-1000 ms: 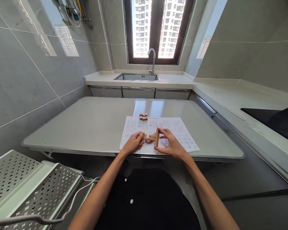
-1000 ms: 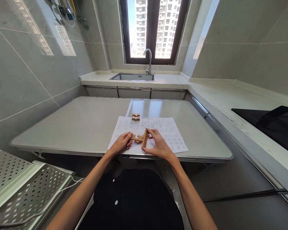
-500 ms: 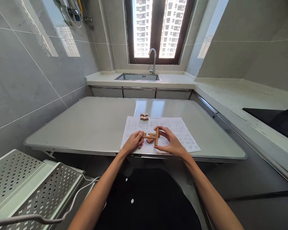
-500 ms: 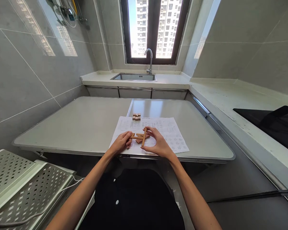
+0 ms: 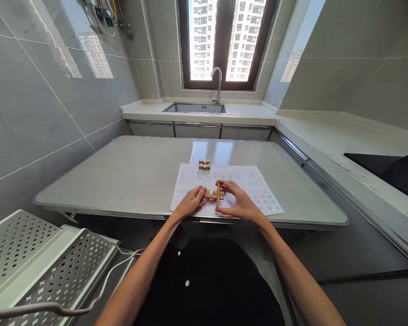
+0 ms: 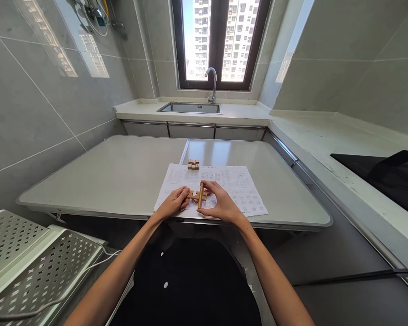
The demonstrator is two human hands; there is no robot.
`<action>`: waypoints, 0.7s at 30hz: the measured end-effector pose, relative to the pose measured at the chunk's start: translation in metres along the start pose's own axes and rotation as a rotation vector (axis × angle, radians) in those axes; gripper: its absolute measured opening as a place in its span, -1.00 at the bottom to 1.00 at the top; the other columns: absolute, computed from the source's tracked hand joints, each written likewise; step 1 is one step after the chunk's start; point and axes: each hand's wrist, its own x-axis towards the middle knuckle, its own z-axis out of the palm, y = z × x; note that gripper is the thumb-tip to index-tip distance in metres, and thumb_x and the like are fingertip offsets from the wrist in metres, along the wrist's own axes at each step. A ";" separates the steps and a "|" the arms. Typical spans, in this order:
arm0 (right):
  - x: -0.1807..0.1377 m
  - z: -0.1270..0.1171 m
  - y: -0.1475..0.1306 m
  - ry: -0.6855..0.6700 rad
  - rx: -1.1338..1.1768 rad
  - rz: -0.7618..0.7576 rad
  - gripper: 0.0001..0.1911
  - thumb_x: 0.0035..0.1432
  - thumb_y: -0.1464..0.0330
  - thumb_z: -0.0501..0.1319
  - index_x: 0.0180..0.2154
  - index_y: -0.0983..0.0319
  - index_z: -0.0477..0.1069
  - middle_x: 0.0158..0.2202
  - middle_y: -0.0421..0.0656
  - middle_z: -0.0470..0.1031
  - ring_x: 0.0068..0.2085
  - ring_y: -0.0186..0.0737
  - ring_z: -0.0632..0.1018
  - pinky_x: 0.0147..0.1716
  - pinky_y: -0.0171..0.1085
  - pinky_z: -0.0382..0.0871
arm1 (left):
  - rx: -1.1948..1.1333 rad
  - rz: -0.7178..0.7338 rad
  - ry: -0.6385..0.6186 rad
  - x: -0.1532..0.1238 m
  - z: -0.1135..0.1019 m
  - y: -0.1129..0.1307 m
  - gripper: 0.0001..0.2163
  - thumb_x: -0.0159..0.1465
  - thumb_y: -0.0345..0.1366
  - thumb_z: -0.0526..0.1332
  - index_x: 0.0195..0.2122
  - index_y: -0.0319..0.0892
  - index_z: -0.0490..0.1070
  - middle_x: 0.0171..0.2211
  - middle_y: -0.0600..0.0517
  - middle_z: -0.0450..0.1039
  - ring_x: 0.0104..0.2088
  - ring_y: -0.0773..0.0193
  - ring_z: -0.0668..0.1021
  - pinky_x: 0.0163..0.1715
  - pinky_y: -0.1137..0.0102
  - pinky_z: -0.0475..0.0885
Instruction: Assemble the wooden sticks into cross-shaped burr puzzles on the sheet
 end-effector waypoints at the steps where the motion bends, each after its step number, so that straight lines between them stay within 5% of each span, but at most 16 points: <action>1: 0.000 0.000 -0.001 -0.001 0.014 -0.003 -0.11 0.09 0.26 0.51 0.39 0.04 0.24 0.27 -0.06 0.36 0.23 0.06 0.51 0.30 0.08 0.42 | -0.002 -0.001 -0.009 0.000 0.000 0.000 -0.58 0.46 0.15 0.01 -0.35 -0.09 0.16 -0.64 0.23 0.15 -0.63 0.38 0.25 -0.52 0.42 0.21; 9: 0.011 0.014 -0.012 0.010 -0.054 -0.031 -0.13 0.07 0.28 0.51 0.36 0.05 0.26 0.24 -0.04 0.39 0.20 0.07 0.51 0.26 0.10 0.44 | 0.021 0.000 -0.025 0.000 0.001 0.000 -0.55 0.46 0.19 -0.01 -0.30 -0.11 0.24 -0.62 0.22 0.14 -0.60 0.36 0.22 -0.52 0.41 0.19; 21: 0.014 0.023 -0.012 0.035 -0.037 -0.006 -0.09 0.05 0.29 0.52 0.38 0.03 0.24 0.24 -0.06 0.37 0.20 0.05 0.52 0.28 0.08 0.46 | 0.084 -0.003 0.133 -0.002 0.007 0.002 -0.49 0.46 0.21 -0.02 -0.27 -0.16 0.39 -0.57 0.12 0.26 -0.52 0.26 0.34 -0.44 0.34 0.32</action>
